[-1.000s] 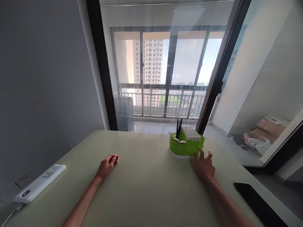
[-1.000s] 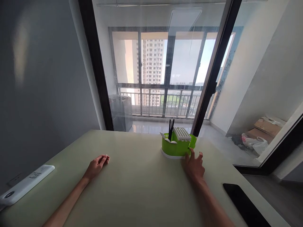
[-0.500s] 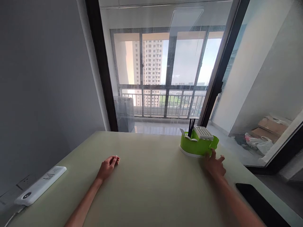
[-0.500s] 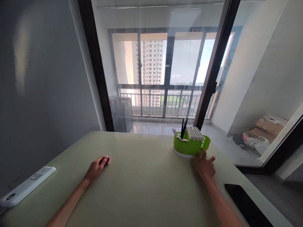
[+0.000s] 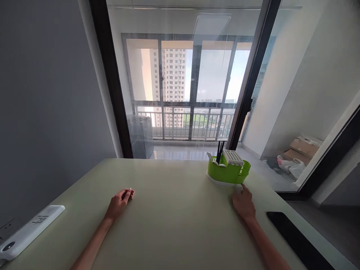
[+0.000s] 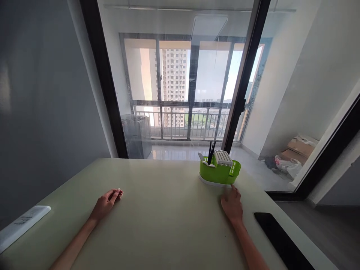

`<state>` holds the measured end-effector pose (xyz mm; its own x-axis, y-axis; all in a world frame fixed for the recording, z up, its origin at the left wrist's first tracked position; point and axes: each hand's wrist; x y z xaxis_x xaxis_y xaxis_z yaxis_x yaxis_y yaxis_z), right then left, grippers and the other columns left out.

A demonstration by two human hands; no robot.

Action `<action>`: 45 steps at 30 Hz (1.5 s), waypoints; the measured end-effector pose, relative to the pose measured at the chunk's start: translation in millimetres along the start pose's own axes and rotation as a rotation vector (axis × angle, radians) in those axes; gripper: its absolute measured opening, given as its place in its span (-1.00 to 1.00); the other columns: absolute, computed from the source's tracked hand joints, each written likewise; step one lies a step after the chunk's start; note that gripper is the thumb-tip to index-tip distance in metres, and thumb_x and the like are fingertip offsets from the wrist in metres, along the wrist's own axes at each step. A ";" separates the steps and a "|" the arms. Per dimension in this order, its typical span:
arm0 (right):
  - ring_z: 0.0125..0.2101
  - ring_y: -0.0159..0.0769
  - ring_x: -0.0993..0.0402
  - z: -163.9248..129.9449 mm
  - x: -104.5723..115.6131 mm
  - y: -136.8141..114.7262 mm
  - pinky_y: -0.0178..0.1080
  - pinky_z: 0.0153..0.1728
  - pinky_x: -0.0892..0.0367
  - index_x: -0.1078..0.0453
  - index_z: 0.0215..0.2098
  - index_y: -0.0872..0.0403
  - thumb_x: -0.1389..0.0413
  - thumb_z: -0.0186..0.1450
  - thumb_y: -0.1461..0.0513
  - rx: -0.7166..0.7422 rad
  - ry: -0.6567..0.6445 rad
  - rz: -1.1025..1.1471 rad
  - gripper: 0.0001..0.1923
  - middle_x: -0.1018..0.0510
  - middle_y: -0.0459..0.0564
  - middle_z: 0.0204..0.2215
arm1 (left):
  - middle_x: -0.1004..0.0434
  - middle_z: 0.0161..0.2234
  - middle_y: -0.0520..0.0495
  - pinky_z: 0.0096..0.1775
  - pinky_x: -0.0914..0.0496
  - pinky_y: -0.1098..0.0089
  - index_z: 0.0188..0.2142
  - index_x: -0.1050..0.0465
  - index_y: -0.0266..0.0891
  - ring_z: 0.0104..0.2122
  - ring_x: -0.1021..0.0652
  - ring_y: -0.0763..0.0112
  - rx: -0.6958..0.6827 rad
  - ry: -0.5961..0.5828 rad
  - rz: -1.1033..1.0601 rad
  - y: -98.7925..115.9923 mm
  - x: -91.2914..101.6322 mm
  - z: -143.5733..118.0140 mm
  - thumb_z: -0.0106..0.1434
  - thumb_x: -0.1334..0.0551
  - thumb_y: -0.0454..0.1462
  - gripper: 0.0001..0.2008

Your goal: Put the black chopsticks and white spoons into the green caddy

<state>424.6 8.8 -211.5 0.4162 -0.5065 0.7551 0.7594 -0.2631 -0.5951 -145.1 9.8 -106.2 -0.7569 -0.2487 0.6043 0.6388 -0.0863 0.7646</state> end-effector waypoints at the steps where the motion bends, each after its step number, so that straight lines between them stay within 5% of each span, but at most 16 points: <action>1: 0.21 0.06 -0.30 -1.8 -0.2 1.5 0.03 0.06 -0.34 0.03 0.40 0.11 0.10 0.31 0.07 0.002 -0.004 0.022 -0.28 -0.23 0.25 0.29 | -0.68 -0.26 -0.09 -0.15 -0.48 0.34 -0.28 -0.54 -0.12 -0.24 -0.64 0.16 0.001 0.003 0.009 1.2 0.3 -0.5 0.21 -0.07 0.19 -0.49; 10: 0.15 0.01 -0.38 -13.6 7.3 2.6 0.00 0.17 -0.25 -0.34 0.18 0.10 0.06 0.25 0.07 0.058 -0.036 0.217 -0.42 -0.45 0.13 0.16 | -0.69 -0.27 -0.07 -0.17 -0.48 0.37 -0.29 -0.55 -0.11 -0.25 -0.64 0.19 -0.026 0.027 0.056 1.2 -0.5 -1.1 0.23 -0.05 0.18 -0.50; 14: -0.02 -0.04 -0.54 -23.3 13.0 -11.2 -0.04 0.04 -0.37 -0.46 -0.01 0.05 0.08 0.28 0.03 0.068 -0.088 0.322 -0.54 -0.61 0.10 -0.05 | -0.69 -0.27 -0.06 -0.20 -0.48 0.38 -0.28 -0.54 -0.10 -0.24 -0.64 0.19 -0.015 0.018 0.063 -4.5 -1.2 1.0 0.24 -0.05 0.18 -0.50; 22: -0.24 -0.15 -0.59 -41.1 17.9 -43.8 -0.15 -0.13 -0.44 -0.48 -0.16 0.04 0.06 0.32 -0.02 0.233 -0.298 0.485 -0.60 -0.66 0.00 -0.24 | -0.68 -0.23 -0.08 -0.19 -0.47 0.37 -0.26 -0.55 -0.10 -0.22 -0.63 0.18 -0.017 0.010 0.093 -4.6 -0.8 0.3 0.26 -0.04 0.16 -0.51; 45: -0.29 -0.15 -0.59 -39.4 16.5 -40.2 -0.19 -0.20 -0.44 -0.51 -0.21 0.03 0.00 0.28 -0.01 0.208 -0.279 0.529 -0.63 -0.67 0.01 -0.29 | -0.66 -0.27 -0.02 -0.19 -0.41 0.45 -0.32 -0.53 -0.11 -0.26 -0.61 0.29 -0.112 0.002 0.233 12.5 -4.1 -13.7 0.32 0.00 0.06 -0.56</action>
<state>381.2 -21.3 -186.0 0.8554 -0.2841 0.4330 0.4846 0.1440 -0.8628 -132.1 -3.5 -102.2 -0.5876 -0.2759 0.7606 0.8071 -0.1331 0.5752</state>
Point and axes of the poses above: each hand's wrist, its own z-axis towards the middle knuckle, its own x-axis out of the back of the hand, y = z × x
